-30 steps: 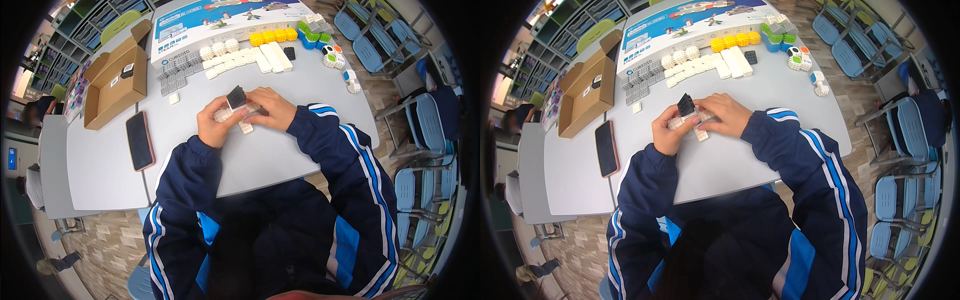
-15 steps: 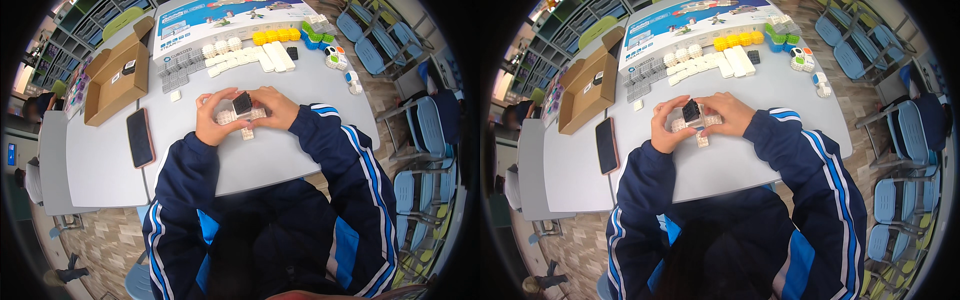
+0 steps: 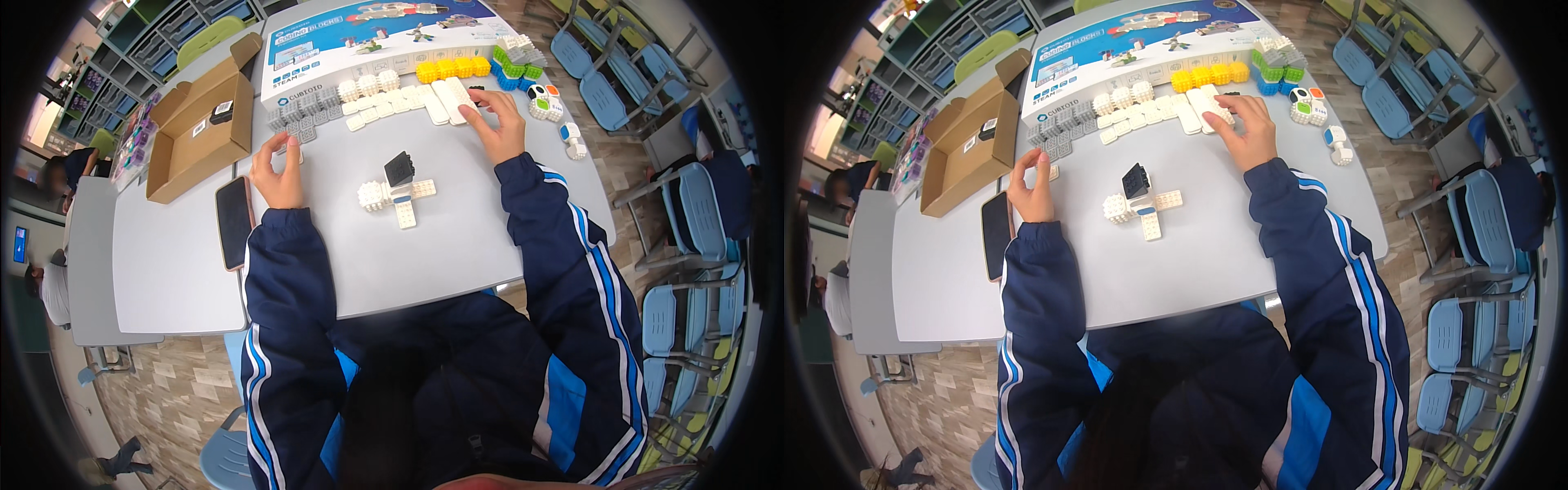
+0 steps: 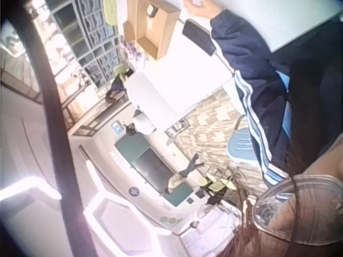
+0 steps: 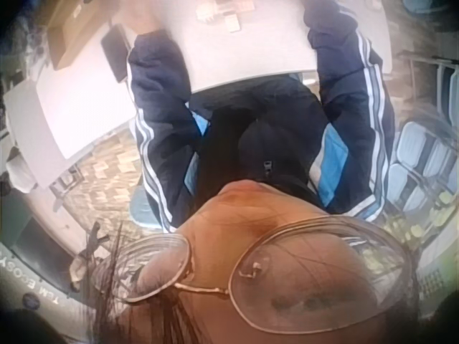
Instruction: The person assembles a small structure using white, black, and colored interlocking plastic blocks. They connect pieces by hand, occasionally disassemble sections, and reorganize components on the table.
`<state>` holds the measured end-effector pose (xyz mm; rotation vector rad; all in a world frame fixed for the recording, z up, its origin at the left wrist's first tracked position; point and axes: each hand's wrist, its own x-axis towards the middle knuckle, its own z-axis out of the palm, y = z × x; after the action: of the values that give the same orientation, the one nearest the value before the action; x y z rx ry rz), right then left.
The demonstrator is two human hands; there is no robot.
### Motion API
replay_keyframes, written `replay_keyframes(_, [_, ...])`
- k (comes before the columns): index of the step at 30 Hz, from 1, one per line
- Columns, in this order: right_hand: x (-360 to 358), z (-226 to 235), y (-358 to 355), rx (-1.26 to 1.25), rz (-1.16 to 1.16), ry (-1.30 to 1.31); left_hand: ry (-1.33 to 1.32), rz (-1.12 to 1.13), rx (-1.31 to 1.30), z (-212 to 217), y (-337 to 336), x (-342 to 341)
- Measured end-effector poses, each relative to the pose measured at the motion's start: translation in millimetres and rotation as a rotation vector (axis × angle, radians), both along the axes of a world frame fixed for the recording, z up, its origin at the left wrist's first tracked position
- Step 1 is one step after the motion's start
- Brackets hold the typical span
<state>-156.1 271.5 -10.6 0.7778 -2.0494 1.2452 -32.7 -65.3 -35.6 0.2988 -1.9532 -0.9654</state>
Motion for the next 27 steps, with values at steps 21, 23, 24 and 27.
replay_keyframes(21, [-5, -23, -4, 0.133, 0.031, 0.074, -0.381, 0.152, -0.468, -15, -23, 17])
replay_keyframes(23, [-4, -23, -4, 0.119, 0.035, 0.074, -0.371, 0.12, -0.471, -14, -24, 16])
replay_keyframes(24, [-3, -22, -4, 0.113, 0.036, 0.071, -0.379, 0.094, -0.468, -14, -22, 16])
replay_keyframes(27, [-2, -23, -6, 0.167, 0.063, 0.182, -0.361, -0.037, -0.474, -7, -6, 14])
